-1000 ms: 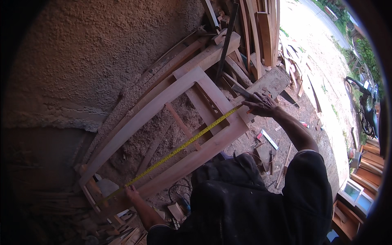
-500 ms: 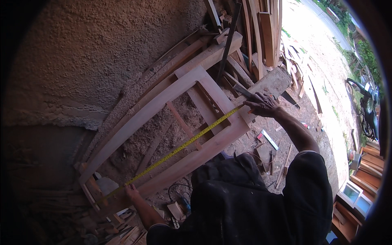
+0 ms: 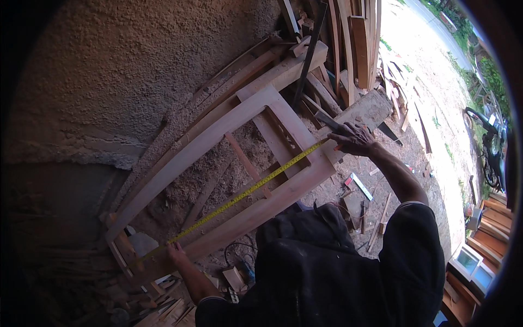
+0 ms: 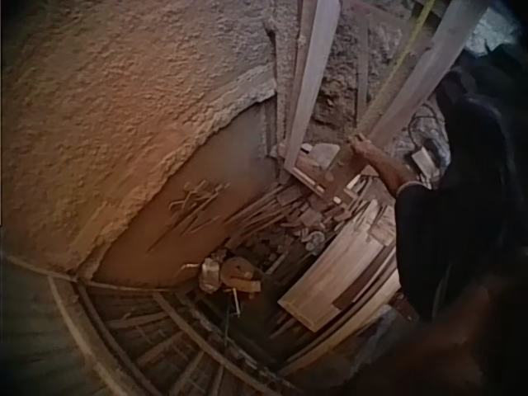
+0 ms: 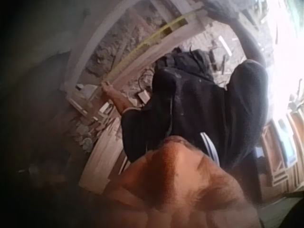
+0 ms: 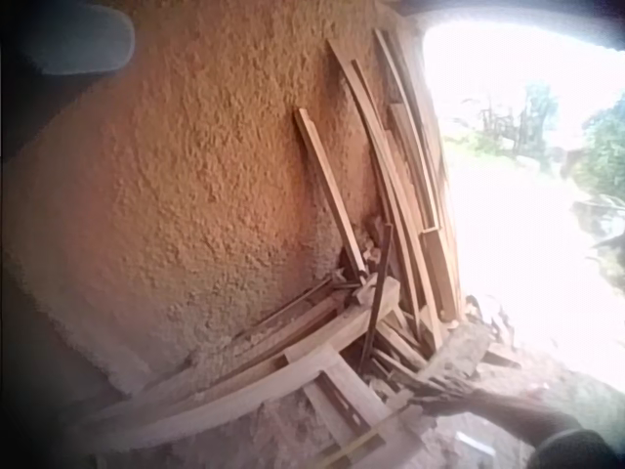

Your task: The person uses a handheld electric sander on a wooden frame, then measures and marks a wooden plank with a pencil and tape measure. They fit the plank into the frame and continue measuring and marking the frame.

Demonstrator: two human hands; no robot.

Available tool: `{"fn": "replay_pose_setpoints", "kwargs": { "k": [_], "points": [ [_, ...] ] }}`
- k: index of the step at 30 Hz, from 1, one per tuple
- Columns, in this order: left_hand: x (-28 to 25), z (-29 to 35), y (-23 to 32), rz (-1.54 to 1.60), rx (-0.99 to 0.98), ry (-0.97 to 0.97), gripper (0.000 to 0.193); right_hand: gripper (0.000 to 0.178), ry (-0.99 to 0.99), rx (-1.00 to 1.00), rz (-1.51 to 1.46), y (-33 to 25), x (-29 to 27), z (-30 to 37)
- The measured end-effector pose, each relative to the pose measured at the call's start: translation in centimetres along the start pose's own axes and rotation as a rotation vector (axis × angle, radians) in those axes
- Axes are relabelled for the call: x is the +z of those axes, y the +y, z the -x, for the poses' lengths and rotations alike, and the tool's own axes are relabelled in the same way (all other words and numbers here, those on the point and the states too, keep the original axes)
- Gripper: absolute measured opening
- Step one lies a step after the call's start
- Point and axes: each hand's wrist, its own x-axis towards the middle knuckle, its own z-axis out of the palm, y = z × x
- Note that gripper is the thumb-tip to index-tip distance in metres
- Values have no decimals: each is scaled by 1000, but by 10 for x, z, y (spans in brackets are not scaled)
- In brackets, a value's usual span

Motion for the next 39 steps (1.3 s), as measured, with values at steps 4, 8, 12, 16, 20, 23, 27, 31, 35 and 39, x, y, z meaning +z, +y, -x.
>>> {"fn": "replay_pose_setpoints", "kwargs": {
  "k": [4, 8, 12, 16, 20, 23, 27, 31, 35, 39],
  "points": [
    [-11, -12, -3, -55, 28, -75, 60, 61, -28, 13, 5, 0, 0, 1],
    [-17, -19, -4, -63, 32, -108, 59, 59, -38, 21, 5, -1, -2, -1],
    [-12, -16, -1, -2, -21, -47, 60, 60, -78, 47, 21, -2, -4, -2],
    [-6, -11, 0, -36, 5, -25, 62, 58, 78, -28, -18, -3, -5, -3],
    [-7, -14, -2, -38, 18, -29, 64, 59, 75, -30, -8, -3, -4, -4],
    [-10, -21, -4, -38, 17, -36, 64, 59, 72, -36, -7, -2, -4, -4],
    [-11, -25, -4, 14, -24, -1, 63, 63, -37, -15, -10, -2, -6, -3],
    [-9, -14, -2, -58, 29, -90, 65, 62, 1, -25, -6, -2, -7, -3],
    [-3, 1, 1, -61, 18, -59, 65, 61, 9, -24, -2, -1, -5, -2],
    [0, 5, 2, -41, 11, -33, 65, 60, -49, 4, -4, 0, -4, -1]
  ]
}}
